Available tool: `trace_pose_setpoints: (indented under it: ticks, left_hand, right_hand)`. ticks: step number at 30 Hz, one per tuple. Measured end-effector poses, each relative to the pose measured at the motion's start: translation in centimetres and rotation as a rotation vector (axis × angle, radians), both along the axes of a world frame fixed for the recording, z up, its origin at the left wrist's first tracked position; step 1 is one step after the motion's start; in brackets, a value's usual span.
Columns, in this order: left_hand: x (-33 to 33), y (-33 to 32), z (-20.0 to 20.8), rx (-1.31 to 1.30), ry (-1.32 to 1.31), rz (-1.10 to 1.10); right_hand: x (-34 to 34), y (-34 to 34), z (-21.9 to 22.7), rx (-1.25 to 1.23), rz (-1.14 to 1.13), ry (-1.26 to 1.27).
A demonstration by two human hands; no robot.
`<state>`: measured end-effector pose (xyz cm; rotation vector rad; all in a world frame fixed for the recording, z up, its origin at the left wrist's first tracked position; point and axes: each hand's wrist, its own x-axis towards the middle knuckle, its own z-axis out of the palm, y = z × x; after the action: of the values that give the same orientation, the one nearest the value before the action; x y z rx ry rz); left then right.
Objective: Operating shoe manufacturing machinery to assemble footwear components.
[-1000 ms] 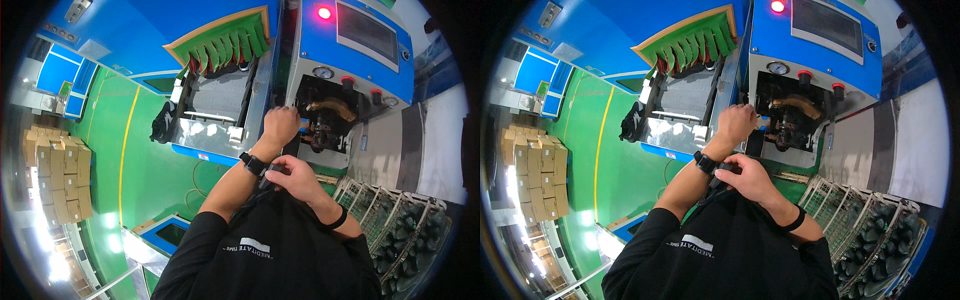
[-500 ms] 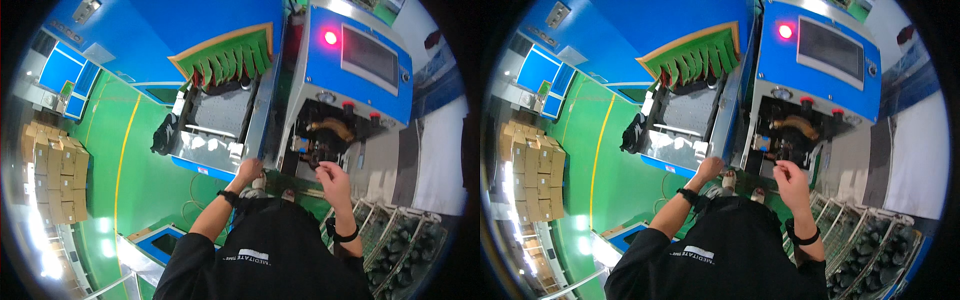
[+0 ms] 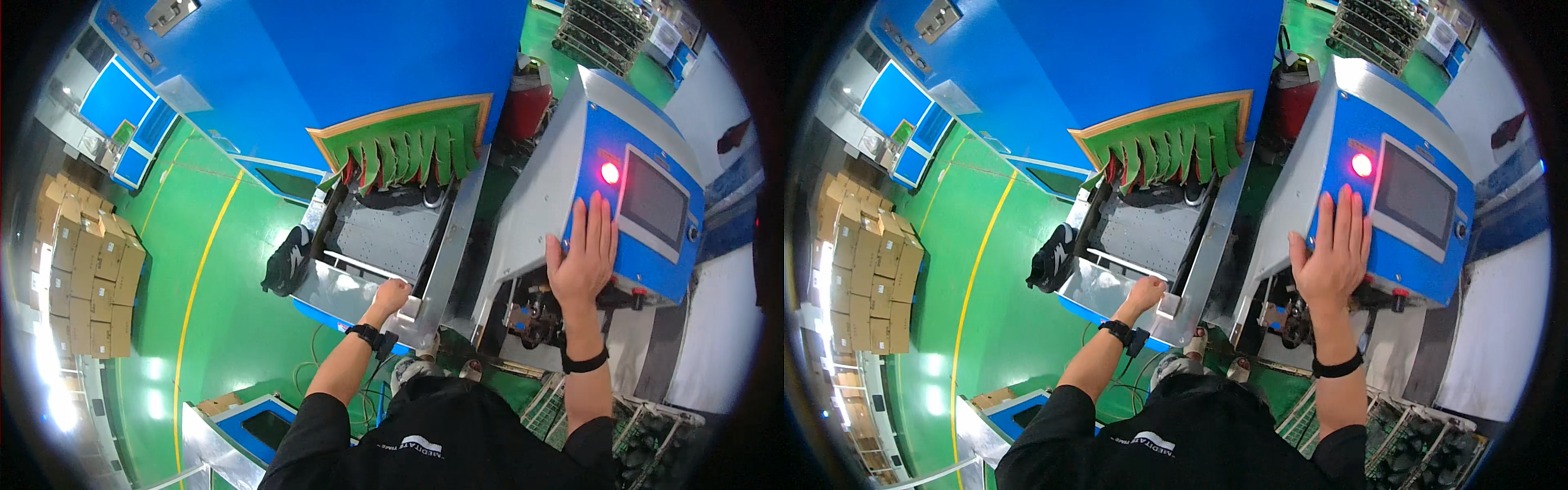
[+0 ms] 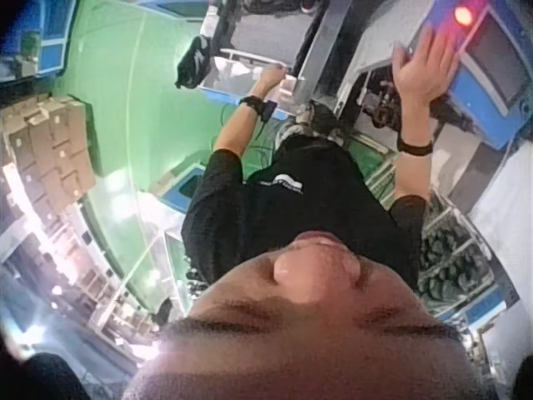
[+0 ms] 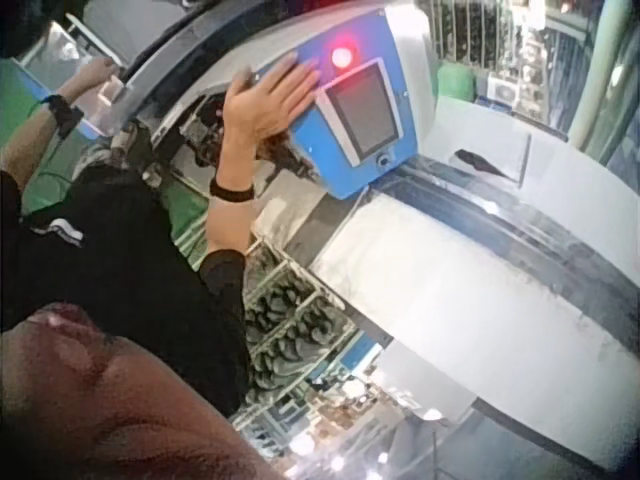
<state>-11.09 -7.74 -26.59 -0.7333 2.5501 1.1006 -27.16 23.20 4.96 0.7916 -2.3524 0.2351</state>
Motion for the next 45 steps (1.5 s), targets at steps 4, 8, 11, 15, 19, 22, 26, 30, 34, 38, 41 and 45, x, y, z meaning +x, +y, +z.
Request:
trace_pose_setpoints:
  ticks: [4, 8, 11, 15, 19, 22, 26, 30, 34, 38, 41, 45]
  left_hand:
    - [-5.1, -7.3, -3.9, -0.208, 0.029, -0.075]
    - [-11.9, -13.3, -4.9, -0.301, 0.05, 0.092]
    - [-16.9, -17.3, -5.2, -0.632, 0.149, 0.133]
    - [-19.5, -20.3, -6.8, -0.924, 0.206, 0.061]
    - [-20.8, -20.4, -6.8, -0.731, 0.024, 0.008]
    - [-21.4, -19.5, -5.5, -0.742, -0.052, 0.026]
    - [-16.9, -18.0, -5.4, -0.184, -0.248, 0.114]
    - [-11.0, -14.5, -5.7, 0.236, -0.102, 0.398]
    - [-4.2, -10.4, -1.5, 0.411, -0.044, 0.485]
    - [1.8, -0.8, 13.3, 0.582, 0.079, 0.352]
    - [4.6, 6.5, 21.5, 0.388, 0.068, 0.124]
    - [8.3, 13.0, 24.1, 0.427, 0.259, -0.263]
  right_hand:
    - [-0.8, -1.1, -2.7, 0.035, -0.085, 0.193]
    - [-0.6, -1.0, -2.8, 0.097, -0.118, 0.149]
    - [-0.7, -0.5, -3.3, 0.136, -0.132, 0.132]
    - [-0.6, 0.0, -3.2, 0.167, -0.12, 0.101]
    - [-0.6, 0.3, -3.6, 0.166, -0.121, 0.09]
    - [-0.5, 0.3, -3.4, 0.165, -0.132, 0.097]
    - [-0.5, -0.1, -3.3, 0.135, -0.151, 0.11]
    - [-0.5, -1.0, -2.5, 0.074, -0.131, 0.114]
    - [1.1, -1.4, -1.7, 0.012, -0.098, 0.021]
    - [8.0, -0.7, -5.8, -0.268, 0.226, -0.059]
    - [14.7, -2.7, -8.0, -0.859, 0.332, -1.032]
    - [14.3, -0.2, -10.8, -1.36, 0.286, -1.271]
